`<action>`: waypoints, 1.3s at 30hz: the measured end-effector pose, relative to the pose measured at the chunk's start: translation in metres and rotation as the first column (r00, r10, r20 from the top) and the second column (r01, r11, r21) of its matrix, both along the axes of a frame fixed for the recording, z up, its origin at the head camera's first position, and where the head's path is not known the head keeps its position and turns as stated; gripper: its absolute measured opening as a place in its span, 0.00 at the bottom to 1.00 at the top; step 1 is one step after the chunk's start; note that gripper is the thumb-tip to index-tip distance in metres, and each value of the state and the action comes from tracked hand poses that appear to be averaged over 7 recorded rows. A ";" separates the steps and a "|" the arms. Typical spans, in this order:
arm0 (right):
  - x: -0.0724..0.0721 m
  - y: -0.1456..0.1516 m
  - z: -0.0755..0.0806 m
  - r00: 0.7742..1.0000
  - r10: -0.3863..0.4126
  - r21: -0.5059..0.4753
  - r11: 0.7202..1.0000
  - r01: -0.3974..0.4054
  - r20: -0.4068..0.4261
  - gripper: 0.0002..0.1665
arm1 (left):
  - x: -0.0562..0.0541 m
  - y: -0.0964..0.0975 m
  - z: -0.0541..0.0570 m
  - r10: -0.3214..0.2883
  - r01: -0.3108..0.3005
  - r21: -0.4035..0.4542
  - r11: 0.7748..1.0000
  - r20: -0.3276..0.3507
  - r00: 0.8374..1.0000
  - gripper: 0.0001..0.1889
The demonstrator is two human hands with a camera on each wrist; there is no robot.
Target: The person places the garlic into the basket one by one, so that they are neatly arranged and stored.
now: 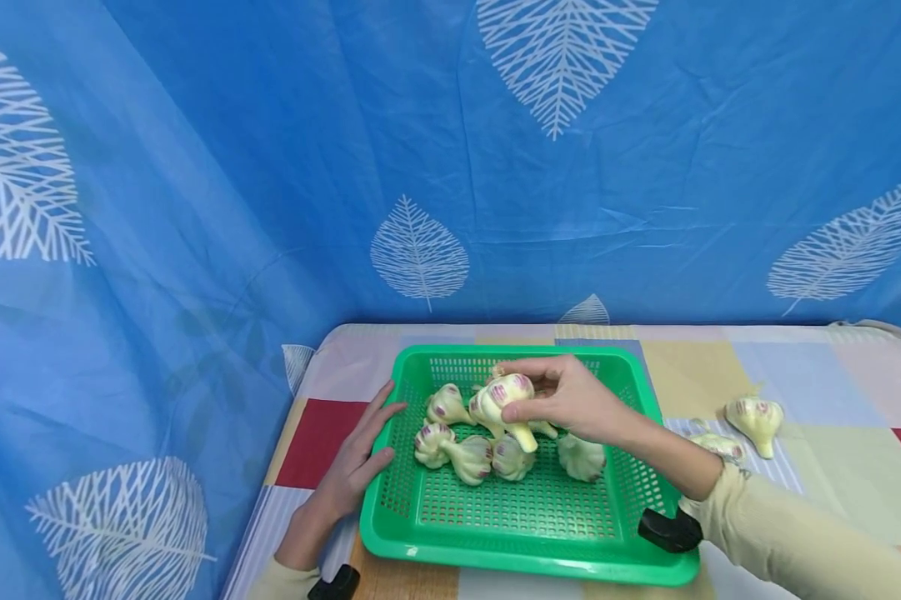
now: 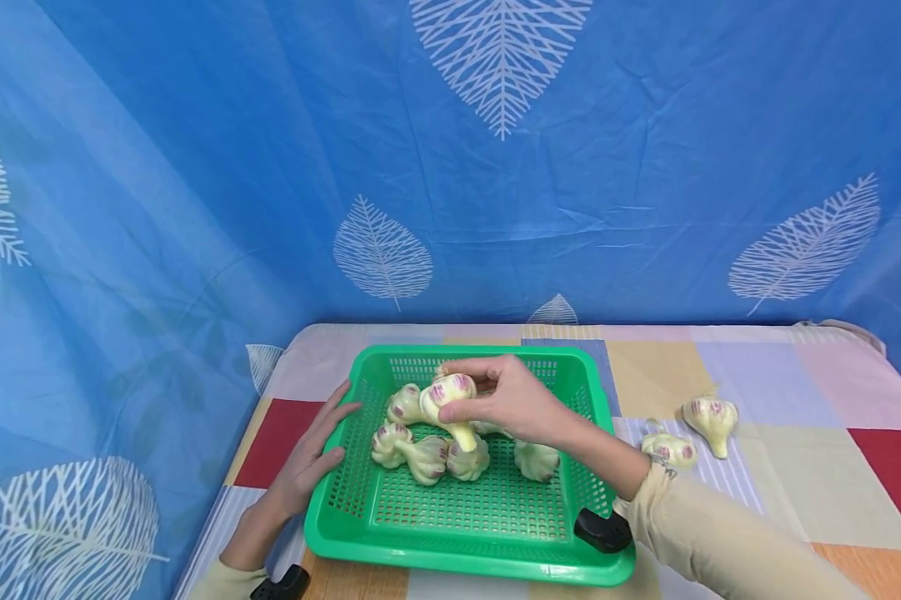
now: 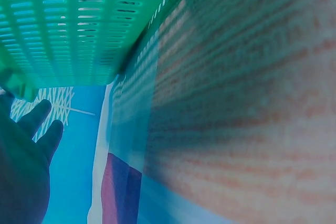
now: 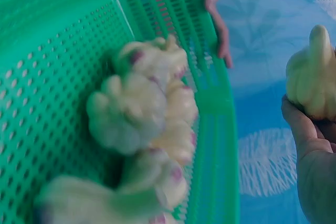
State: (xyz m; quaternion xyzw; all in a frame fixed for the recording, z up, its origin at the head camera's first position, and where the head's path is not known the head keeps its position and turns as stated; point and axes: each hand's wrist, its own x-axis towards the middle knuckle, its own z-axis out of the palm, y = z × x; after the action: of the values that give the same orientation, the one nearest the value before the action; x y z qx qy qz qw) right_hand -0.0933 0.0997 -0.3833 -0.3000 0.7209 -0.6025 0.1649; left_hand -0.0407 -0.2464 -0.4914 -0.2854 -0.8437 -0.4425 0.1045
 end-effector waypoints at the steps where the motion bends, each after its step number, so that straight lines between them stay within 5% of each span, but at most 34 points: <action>1: 0.000 -0.006 -0.004 1.000 0.011 0.004 1.000 -0.011 0.003 0.37 | 0.000 0.000 0.000 0.000 0.000 -0.004 1.000 -0.005 1.000 0.33; 11: 0.003 -0.055 -0.049 0.969 0.245 0.088 0.966 -0.243 -0.010 0.37 | 0.001 0.000 0.000 0.009 -0.009 -0.016 1.000 -0.001 1.000 0.32; 18: 0.005 -0.079 -0.060 0.941 0.334 0.161 0.933 -0.323 -0.049 0.37 | 0.000 -0.001 0.000 -0.011 0.011 -0.003 1.000 -0.002 1.000 0.32; 22: 0.006 -0.087 -0.066 0.900 0.417 0.270 0.887 -0.374 -0.123 0.36 | -0.001 -0.002 0.000 -0.011 0.011 -0.008 1.000 -0.003 1.000 0.31; 24: 0.008 -0.092 -0.067 0.854 0.479 0.367 0.846 -0.387 -0.203 0.35 | -0.001 -0.002 0.001 -0.007 0.007 -0.010 1.000 -0.002 1.000 0.31; 26: 0.011 -0.096 -0.069 0.774 0.559 0.478 0.789 -0.386 -0.297 0.35 | -0.001 -0.002 0.001 -0.005 0.005 -0.011 1.000 -0.001 1.000 0.31; 30: 0.018 -0.105 -0.073 0.504 0.703 0.680 0.680 -0.273 -0.501 0.35 | 0.000 -0.002 0.002 -0.003 0.003 -0.006 1.000 0.001 1.000 0.31; 32: 0.021 -0.108 -0.075 0.416 0.726 0.717 0.663 -0.214 -0.547 0.35 | 0.000 -0.001 0.002 -0.004 0.004 -0.006 1.000 0.001 1.000 0.31; 34: 0.023 -0.109 -0.076 0.389 0.728 0.727 0.661 -0.185 -0.564 0.36 | 0.001 -0.001 0.003 -0.005 0.005 -0.007 1.000 0.001 1.000 0.31; 39: 0.023 -0.109 -0.077 0.424 0.713 0.722 0.669 -0.177 -0.558 0.37 | 0.001 -0.001 0.005 0.002 -0.002 -0.010 1.000 0.006 1.000 0.32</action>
State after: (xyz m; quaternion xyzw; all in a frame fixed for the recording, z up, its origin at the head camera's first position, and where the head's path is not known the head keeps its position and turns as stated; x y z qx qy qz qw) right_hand -0.0706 -0.0092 -0.4600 -0.6669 0.7383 -0.0814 0.0587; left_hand -0.0401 -0.2474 -0.4866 -0.2837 -0.8465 -0.4390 0.1008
